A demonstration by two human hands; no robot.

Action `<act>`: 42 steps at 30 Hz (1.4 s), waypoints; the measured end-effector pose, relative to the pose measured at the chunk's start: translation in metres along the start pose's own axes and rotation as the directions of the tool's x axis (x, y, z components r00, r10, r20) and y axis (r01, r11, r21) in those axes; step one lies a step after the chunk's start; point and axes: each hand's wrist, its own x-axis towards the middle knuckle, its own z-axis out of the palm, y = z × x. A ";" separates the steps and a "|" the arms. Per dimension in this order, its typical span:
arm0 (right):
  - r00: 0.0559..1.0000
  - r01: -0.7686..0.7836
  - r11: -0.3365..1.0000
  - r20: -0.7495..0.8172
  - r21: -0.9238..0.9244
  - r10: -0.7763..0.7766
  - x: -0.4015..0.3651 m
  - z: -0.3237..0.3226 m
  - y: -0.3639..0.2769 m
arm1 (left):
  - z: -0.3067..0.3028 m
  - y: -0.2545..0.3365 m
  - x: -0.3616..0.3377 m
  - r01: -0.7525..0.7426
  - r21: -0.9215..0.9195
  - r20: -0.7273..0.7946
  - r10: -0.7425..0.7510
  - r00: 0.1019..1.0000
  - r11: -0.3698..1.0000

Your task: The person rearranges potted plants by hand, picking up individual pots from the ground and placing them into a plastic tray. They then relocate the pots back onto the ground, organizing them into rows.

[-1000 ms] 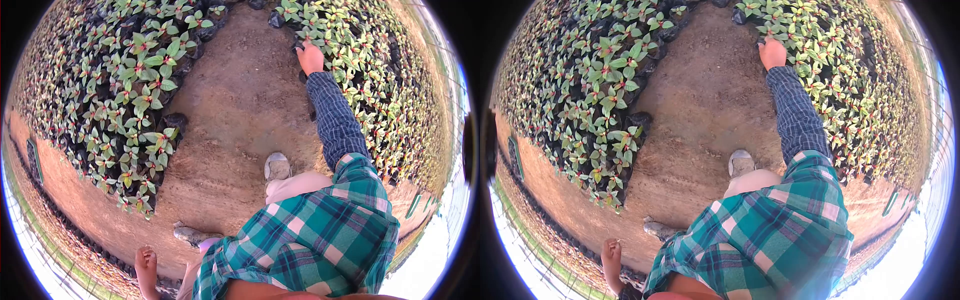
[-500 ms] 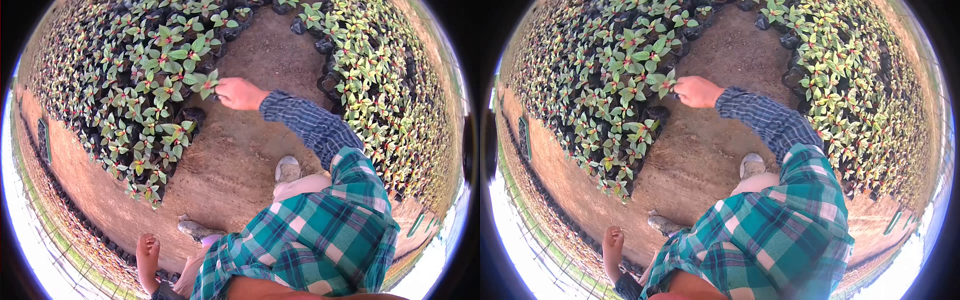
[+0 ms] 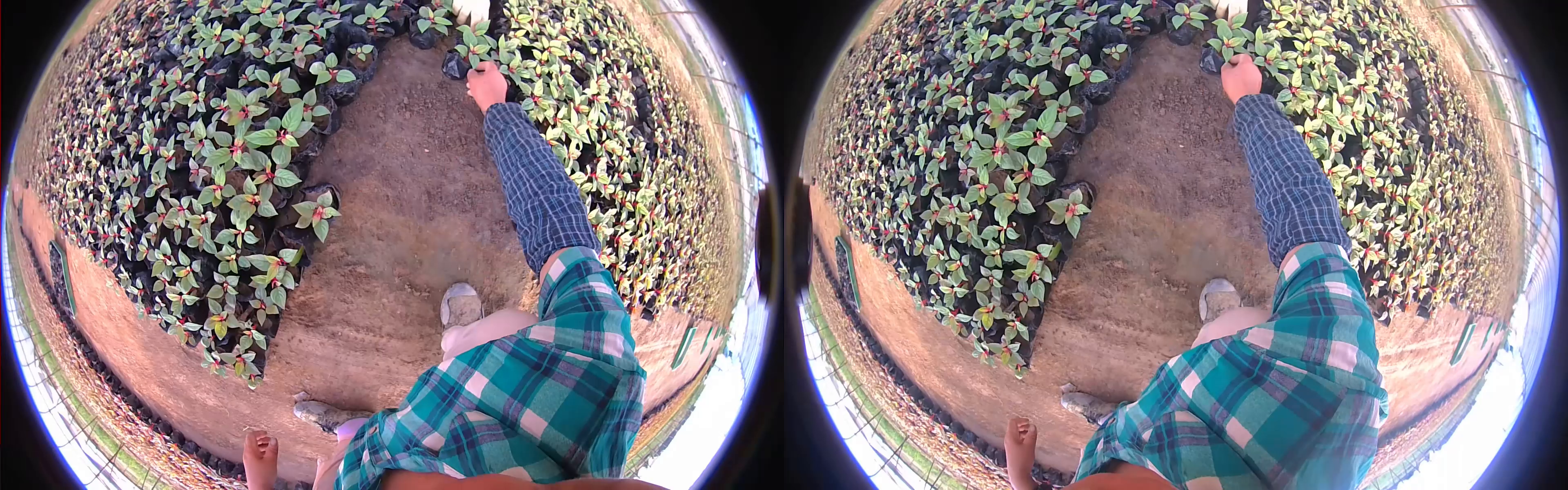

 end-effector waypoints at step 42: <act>0.939 0.334 0.863 0.060 -0.379 -0.338 -0.042 -0.050 -0.025 | -0.007 0.016 0.018 -0.013 0.033 0.023 0.012 1.000 0.999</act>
